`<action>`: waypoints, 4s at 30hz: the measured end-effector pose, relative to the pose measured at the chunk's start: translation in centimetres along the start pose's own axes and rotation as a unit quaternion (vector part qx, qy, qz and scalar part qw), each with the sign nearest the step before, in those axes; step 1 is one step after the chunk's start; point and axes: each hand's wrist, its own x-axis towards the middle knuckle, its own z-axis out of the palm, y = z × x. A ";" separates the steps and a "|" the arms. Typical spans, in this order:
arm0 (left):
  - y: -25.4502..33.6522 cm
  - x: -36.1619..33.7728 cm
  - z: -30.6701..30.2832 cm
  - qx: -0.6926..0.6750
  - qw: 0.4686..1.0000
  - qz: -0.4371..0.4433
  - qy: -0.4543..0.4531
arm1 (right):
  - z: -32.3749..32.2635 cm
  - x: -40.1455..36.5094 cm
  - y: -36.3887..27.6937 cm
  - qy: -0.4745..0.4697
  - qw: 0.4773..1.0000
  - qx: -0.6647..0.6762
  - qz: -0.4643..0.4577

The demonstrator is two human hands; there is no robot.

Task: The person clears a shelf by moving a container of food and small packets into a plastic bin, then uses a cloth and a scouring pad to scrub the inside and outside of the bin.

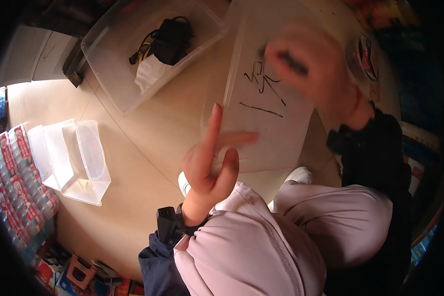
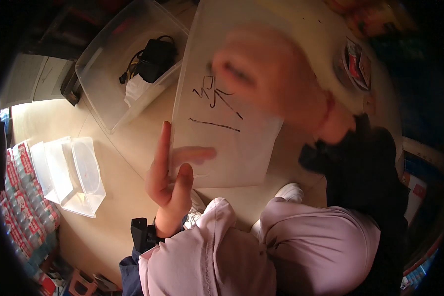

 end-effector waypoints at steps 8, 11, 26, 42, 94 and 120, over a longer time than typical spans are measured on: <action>0.8 0.0 -1.0 0.056 0.998 -0.010 -0.032 | 0.0 -0.9 -5.6 -0.083 0.991 0.036 -0.093; 0.3 -0.1 -0.6 0.043 0.999 -0.004 -0.024 | 1.0 -0.5 -4.0 -0.041 0.993 0.068 -0.083; 0.1 0.0 -0.3 0.001 1.000 -0.017 -0.015 | 1.3 1.0 -1.5 0.034 0.999 0.020 -0.010; 0.4 0.2 -0.5 0.000 1.000 -0.014 -0.023 | 1.3 0.2 -2.2 0.006 0.999 0.024 -0.043; 0.9 0.2 -0.5 -0.011 0.995 -0.070 -0.067 | -1.3 -0.3 -4.0 -0.054 0.983 -0.078 -0.157; 0.6 0.5 -0.4 0.013 1.000 -0.010 -0.023 | -3.9 -0.6 -4.0 -0.103 0.991 -0.019 0.083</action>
